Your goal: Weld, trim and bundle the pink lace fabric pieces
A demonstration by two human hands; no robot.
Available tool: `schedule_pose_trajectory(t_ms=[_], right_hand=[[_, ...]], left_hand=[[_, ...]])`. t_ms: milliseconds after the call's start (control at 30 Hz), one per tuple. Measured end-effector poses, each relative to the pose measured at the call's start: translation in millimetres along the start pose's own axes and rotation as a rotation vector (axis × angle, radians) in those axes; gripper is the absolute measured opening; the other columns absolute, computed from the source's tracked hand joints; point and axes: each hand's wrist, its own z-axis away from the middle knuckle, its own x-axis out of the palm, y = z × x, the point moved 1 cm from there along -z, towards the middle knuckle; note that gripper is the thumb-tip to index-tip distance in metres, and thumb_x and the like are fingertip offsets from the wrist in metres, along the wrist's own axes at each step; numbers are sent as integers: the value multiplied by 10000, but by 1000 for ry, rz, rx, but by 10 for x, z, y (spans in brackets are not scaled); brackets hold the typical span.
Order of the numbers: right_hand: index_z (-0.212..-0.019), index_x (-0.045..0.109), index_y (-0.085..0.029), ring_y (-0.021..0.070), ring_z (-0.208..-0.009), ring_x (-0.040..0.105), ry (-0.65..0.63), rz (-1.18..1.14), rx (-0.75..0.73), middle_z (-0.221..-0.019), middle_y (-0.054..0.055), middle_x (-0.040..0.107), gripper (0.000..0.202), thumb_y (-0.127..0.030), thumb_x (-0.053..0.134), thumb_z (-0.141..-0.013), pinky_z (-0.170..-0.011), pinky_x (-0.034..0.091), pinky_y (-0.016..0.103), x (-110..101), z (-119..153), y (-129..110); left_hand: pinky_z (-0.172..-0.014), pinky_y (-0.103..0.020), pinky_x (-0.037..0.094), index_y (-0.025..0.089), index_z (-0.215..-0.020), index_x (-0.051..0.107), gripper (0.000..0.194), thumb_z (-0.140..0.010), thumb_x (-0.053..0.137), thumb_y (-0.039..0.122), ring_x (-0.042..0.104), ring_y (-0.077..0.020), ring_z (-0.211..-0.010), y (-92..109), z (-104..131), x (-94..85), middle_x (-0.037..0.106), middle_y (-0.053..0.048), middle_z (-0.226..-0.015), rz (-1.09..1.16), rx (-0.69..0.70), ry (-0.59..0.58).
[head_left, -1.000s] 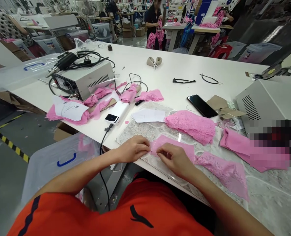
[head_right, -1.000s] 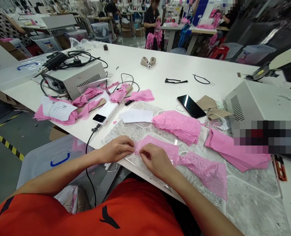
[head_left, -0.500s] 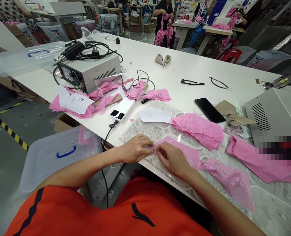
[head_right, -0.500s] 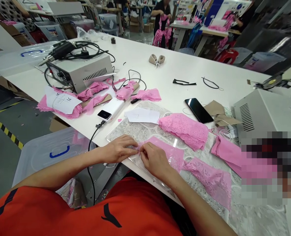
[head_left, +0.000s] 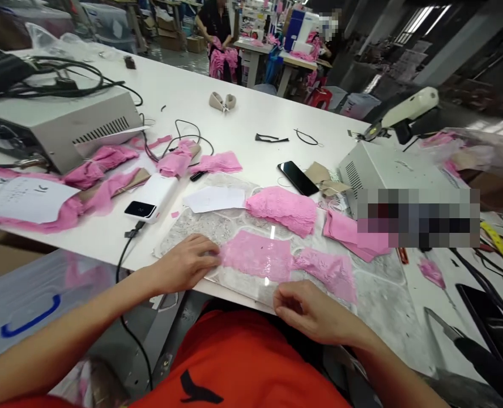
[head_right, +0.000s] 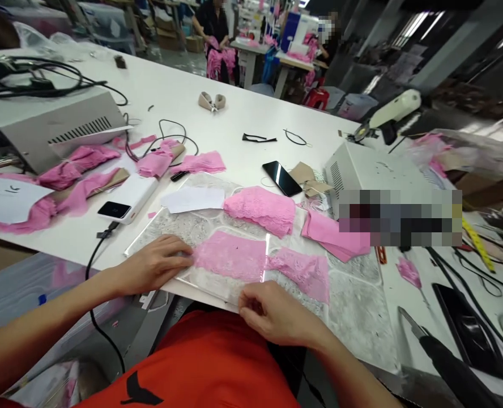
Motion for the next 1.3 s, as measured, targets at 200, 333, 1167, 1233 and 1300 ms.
schedule_pose_trajectory(t_ms=[200, 333, 1167, 1233, 1300], right_hand=[[-702, 576, -175, 116, -580, 482, 355, 72, 65, -630, 0, 564, 219, -268, 469, -869, -528, 363, 230, -78, 188, 408], [-779, 635, -191, 133, -627, 542, 608, 155, -66, -708, 16, 629, 143, -220, 509, -841, -591, 410, 255, -154, -211, 419], [-854, 646, -200, 140, -769, 574, 525, 401, -75, -891, 21, 650, 124, -177, 525, -867, -643, 364, 247, -132, -798, 384], [-849, 627, -183, 145, -775, 570, 552, 367, -54, -884, 28, 649, 111, -158, 520, -864, -657, 370, 253, -155, -798, 395], [-832, 606, -172, 144, -752, 559, 574, 315, -49, -852, 28, 643, 97, -149, 516, -862, -655, 373, 255, -200, -787, 411]], left_hand=[[-843, -331, 484, 169, -983, 662, 220, -912, 455, 191, 593, -186, -939, 64, -279, 17, 660, -98, -1025, -14, 13, 21], [-990, -408, 433, 186, -1174, 606, 300, -933, 431, 221, 530, -228, -1175, 133, -471, 147, 568, -119, -1284, -42, 109, -73], [-1068, -491, 336, 268, -1288, 534, 366, -933, 448, 256, 379, -273, -1329, 98, -436, 264, 447, -107, -1414, -102, 85, -228], [-1062, -492, 344, 271, -1290, 531, 367, -933, 447, 254, 381, -272, -1329, 104, -443, 255, 445, -101, -1417, -105, 92, -236], [-1057, -495, 350, 270, -1282, 537, 359, -936, 442, 256, 391, -271, -1322, 111, -455, 245, 452, -99, -1412, -112, 92, -243]])
